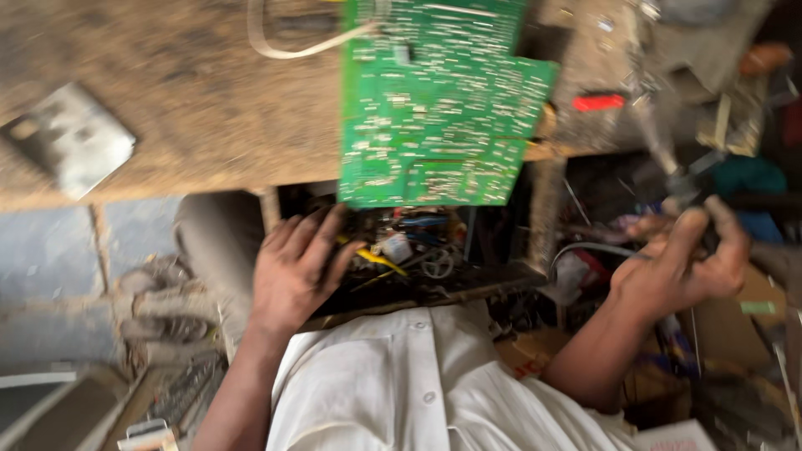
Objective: The person uses a soldering iron to work on a green circuit board, then uses a brush to clean the board's surface. The person also uses a screwdriver to adjust components on the board.
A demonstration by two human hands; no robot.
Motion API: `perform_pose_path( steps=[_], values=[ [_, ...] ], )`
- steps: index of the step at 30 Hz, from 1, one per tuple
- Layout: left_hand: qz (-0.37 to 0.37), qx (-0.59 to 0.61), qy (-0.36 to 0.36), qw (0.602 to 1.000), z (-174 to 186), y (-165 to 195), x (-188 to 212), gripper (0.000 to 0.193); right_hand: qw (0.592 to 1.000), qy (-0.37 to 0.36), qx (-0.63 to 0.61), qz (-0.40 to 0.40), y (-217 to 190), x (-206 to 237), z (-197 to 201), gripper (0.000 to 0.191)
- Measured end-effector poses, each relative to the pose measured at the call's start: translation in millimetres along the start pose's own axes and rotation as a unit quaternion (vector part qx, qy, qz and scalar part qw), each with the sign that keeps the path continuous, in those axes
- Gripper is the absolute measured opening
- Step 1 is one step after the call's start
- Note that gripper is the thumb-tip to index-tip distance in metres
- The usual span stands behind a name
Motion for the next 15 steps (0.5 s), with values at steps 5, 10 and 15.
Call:
perform_pose_path(
  steps=[5,10,15],
  values=[
    [0.005,0.008,0.004,1.000,1.1,-2.3,-0.6,0.057,0.986,0.100,0.129,-0.018,24.5,-20.3,25.0,0.025],
    [0.006,0.023,0.002,1.000,2.4,-1.2,-0.8,0.057,0.982,0.105,0.148,-0.050,55.2,-28.4,3.3,0.026],
    [-0.002,0.016,0.009,1.000,2.5,-1.8,-0.5,0.057,0.952,0.074,0.295,0.042,60.7,-44.3,-28.5,0.021]
  ],
)
Point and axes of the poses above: each hand's wrist, its own x-axis away from the middle knuckle, its own z-axis out of the back of the hand, y = z × x, the point moved 6 cm from there along -x, towards the middle knuckle, and after that the axes turned 14 degrees about x, right-handed, at the moved point
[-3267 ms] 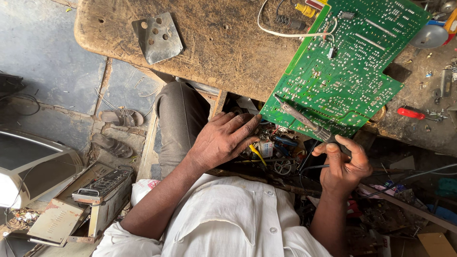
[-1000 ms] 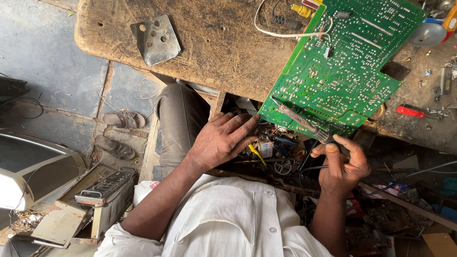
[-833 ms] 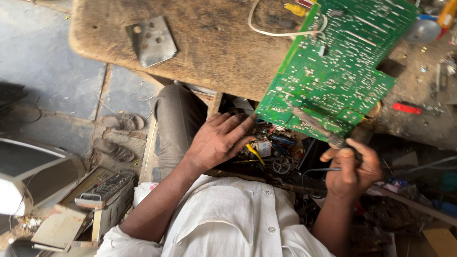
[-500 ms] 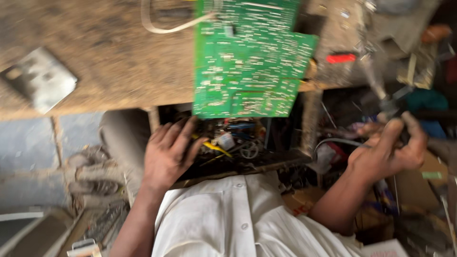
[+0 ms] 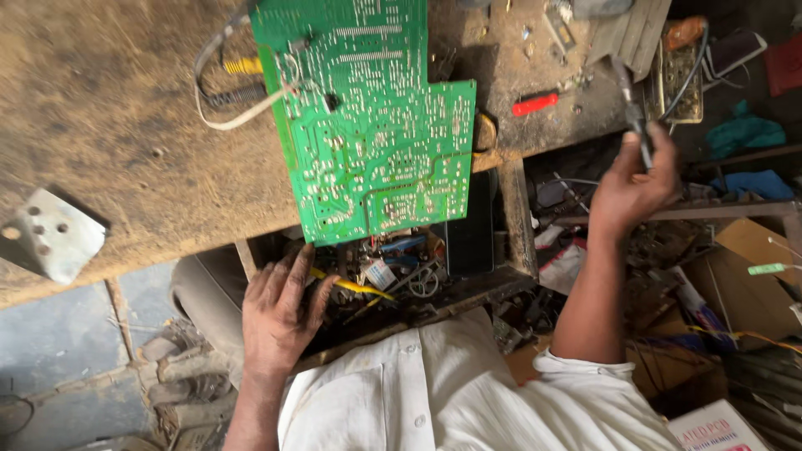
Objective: The person uses a soldering iron to work on a green circuit board, then uses a brush to clean the board's surface. The person also uses a screwdriver to adjust components on the board.
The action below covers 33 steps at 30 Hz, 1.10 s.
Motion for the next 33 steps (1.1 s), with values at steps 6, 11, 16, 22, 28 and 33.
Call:
perform_pose_path(
  steps=[6,11,16,22,28,33],
  values=[
    [0.011,0.005,-0.005,1.000,-3.3,-3.9,1.0,0.056,0.978,-0.053,0.168,0.114,-42.3,-11.9,-13.2,0.022],
    [0.021,-0.017,-0.005,1.000,-3.1,-4.5,1.9,0.057,0.965,-0.130,0.064,0.221,-109.7,-4.1,-17.9,0.032],
    [0.018,-0.009,-0.006,1.000,-3.3,-3.5,2.0,0.057,0.921,-0.145,0.150,0.329,-152.5,-13.2,-32.0,0.032],
    [0.012,-0.004,-0.004,1.000,-3.1,-2.8,0.8,0.057,0.962,-0.241,-0.046,0.123,-141.0,-11.3,-33.1,0.019],
    [0.019,0.000,-0.017,1.000,-3.5,-2.7,-0.6,0.057,0.919,-0.314,-0.113,0.212,-170.5,12.4,-35.6,0.032],
    [0.017,-0.009,-0.011,1.000,-2.9,-1.4,-0.6,0.056,0.900,-0.331,-0.106,0.262,-185.0,9.4,-35.2,0.059]
  ],
)
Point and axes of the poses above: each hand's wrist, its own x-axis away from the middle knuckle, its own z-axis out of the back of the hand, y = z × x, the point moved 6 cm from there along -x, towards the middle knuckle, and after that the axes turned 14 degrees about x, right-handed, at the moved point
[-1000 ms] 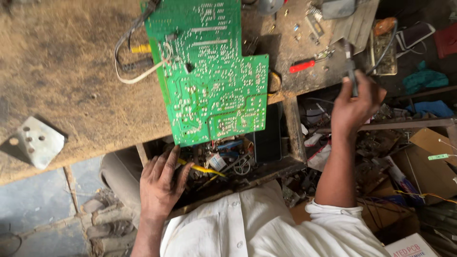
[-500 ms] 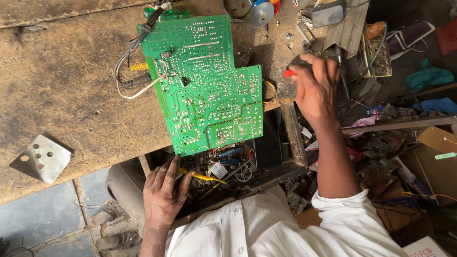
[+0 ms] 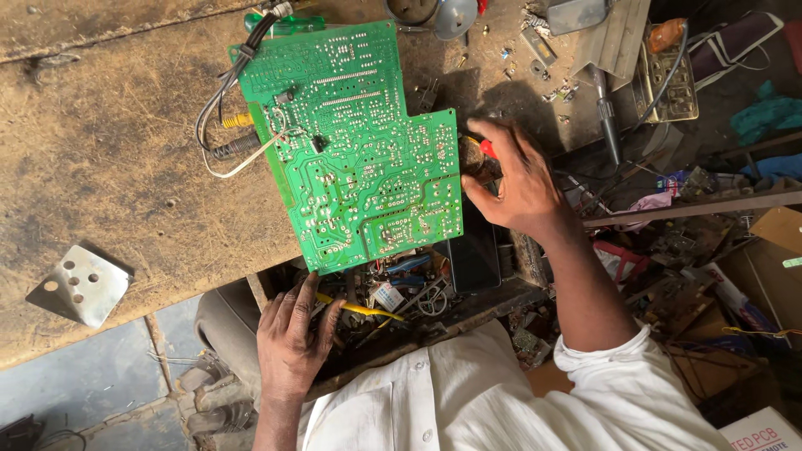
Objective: The person uses a soldering iron to work on a green circuit board, then uses a brush to clean the board's surface. The person also uses a screwdriver to adjust components on the board.
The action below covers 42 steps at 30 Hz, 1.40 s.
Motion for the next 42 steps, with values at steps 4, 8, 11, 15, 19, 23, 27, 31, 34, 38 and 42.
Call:
perform_pose_path(
  steps=[4,8,11,15,19,23,27,31,34,38,42],
  values=[
    [0.002,-0.007,-0.002,1.000,-0.4,-0.1,0.4,0.057,0.999,-0.028,0.010,-0.035,10.5,0.8,-1.6,0.060],
    [0.022,-0.003,-0.014,1.000,-2.0,-3.5,-0.2,0.057,0.996,0.035,0.030,-0.073,25.8,9.5,8.8,0.054],
    [0.006,0.001,-0.007,1.000,-1.2,-1.9,-1.8,0.056,0.988,0.129,0.061,-0.066,32.7,16.4,24.4,0.039],
    [-0.005,-0.009,-0.003,1.000,-0.7,-0.5,-2.7,0.056,0.963,0.208,0.156,-0.071,36.9,29.1,40.2,0.015],
    [0.005,-0.009,-0.010,1.000,-1.5,-1.3,-2.1,0.056,0.942,0.190,-0.155,-0.229,65.8,37.6,25.5,0.016],
    [-0.005,-0.004,0.001,1.000,-0.7,-0.7,-1.1,0.057,0.940,0.199,-0.244,-0.131,56.3,28.3,8.9,0.014],
    [0.003,-0.011,-0.004,1.000,-1.9,-2.7,-0.4,0.057,0.963,0.186,-0.158,-0.113,43.3,26.1,3.8,0.022],
    [0.006,-0.011,-0.005,1.000,-2.1,-2.6,0.1,0.057,0.980,0.176,-0.053,-0.082,29.2,22.1,9.6,0.024],
    [0.004,-0.007,-0.003,1.000,-1.7,-2.1,0.7,0.057,0.982,0.173,-0.025,-0.070,24.6,18.5,13.4,0.025],
    [0.021,-0.017,-0.013,1.000,-2.9,-4.1,1.2,0.058,0.985,0.152,-0.026,-0.071,24.9,16.3,13.5,0.024],
    [0.017,-0.015,-0.012,1.000,-3.2,-4.3,1.3,0.057,0.986,0.152,-0.005,-0.061,23.6,16.8,13.9,0.024]
  ],
)
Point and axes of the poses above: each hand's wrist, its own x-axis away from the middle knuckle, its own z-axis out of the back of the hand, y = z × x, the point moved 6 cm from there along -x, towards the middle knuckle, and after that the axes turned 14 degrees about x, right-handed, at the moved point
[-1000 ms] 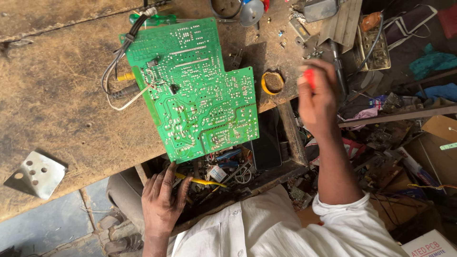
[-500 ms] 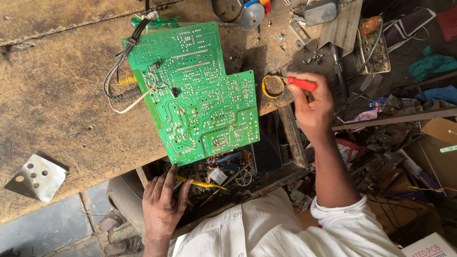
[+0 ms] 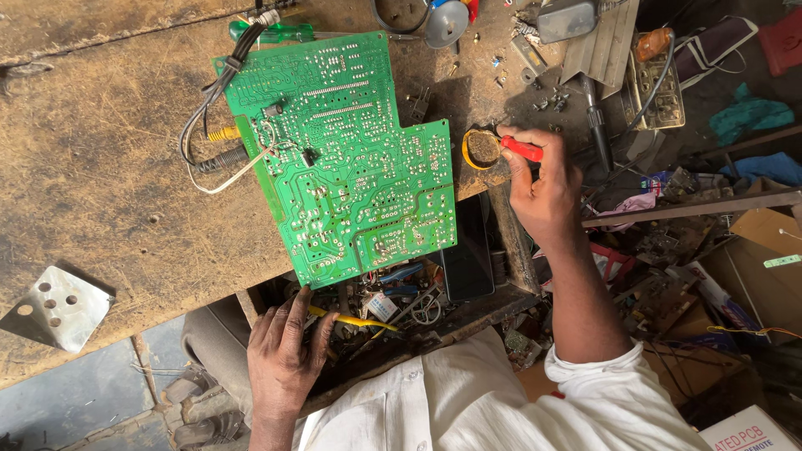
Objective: The person uses a soldering iron to work on a green circuit board, then uses a brush to clean the board's surface. The person also uses a screwdriver to adjust components on the board.
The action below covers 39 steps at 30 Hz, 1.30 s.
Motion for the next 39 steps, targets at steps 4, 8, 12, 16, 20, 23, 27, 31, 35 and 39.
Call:
perform_pose_path(
  steps=[4,8,12,16,20,23,27,31,35,39],
  values=[
    [0.001,0.001,0.001,1.000,0.0,-0.5,0.4,0.057,0.999,-0.005,0.036,-0.002,-0.9,-0.9,-1.6,0.025],
    [0.002,0.001,0.000,1.000,0.5,-0.5,0.8,0.056,0.999,-0.015,0.045,0.014,-3.8,-3.5,-2.4,0.025],
    [0.013,-0.003,-0.008,1.000,-0.2,-1.8,1.0,0.056,0.998,-0.049,0.046,-0.002,-0.9,-5.9,-0.6,0.024],
    [0.010,-0.004,-0.004,1.000,-0.6,-1.6,1.5,0.056,0.994,-0.068,0.089,-0.010,2.2,-10.5,1.1,0.025],
    [0.004,-0.006,0.005,1.000,-0.3,-1.6,2.5,0.056,0.990,-0.099,0.093,-0.024,5.7,-16.1,1.1,0.027],
    [0.013,-0.001,-0.001,1.000,-1.6,-4.0,3.2,0.056,0.987,-0.116,0.110,-0.019,5.4,-19.4,2.0,0.027],
    [0.012,-0.003,-0.005,1.000,-2.5,-5.1,3.7,0.057,0.980,-0.155,0.106,-0.070,11.1,-21.3,0.2,0.027],
    [0.007,-0.007,0.001,1.000,-2.5,-4.7,4.0,0.057,0.983,-0.144,0.054,-0.095,13.5,-20.7,0.6,0.025],
    [0.011,0.003,-0.003,1.000,-2.6,-5.4,4.2,0.058,0.989,-0.108,0.081,-0.059,11.1,-19.4,-0.3,0.027],
    [0.010,0.000,-0.005,1.000,-2.4,-5.9,4.3,0.057,0.987,-0.095,0.123,-0.043,11.7,-17.5,-1.7,0.028]
  ],
)
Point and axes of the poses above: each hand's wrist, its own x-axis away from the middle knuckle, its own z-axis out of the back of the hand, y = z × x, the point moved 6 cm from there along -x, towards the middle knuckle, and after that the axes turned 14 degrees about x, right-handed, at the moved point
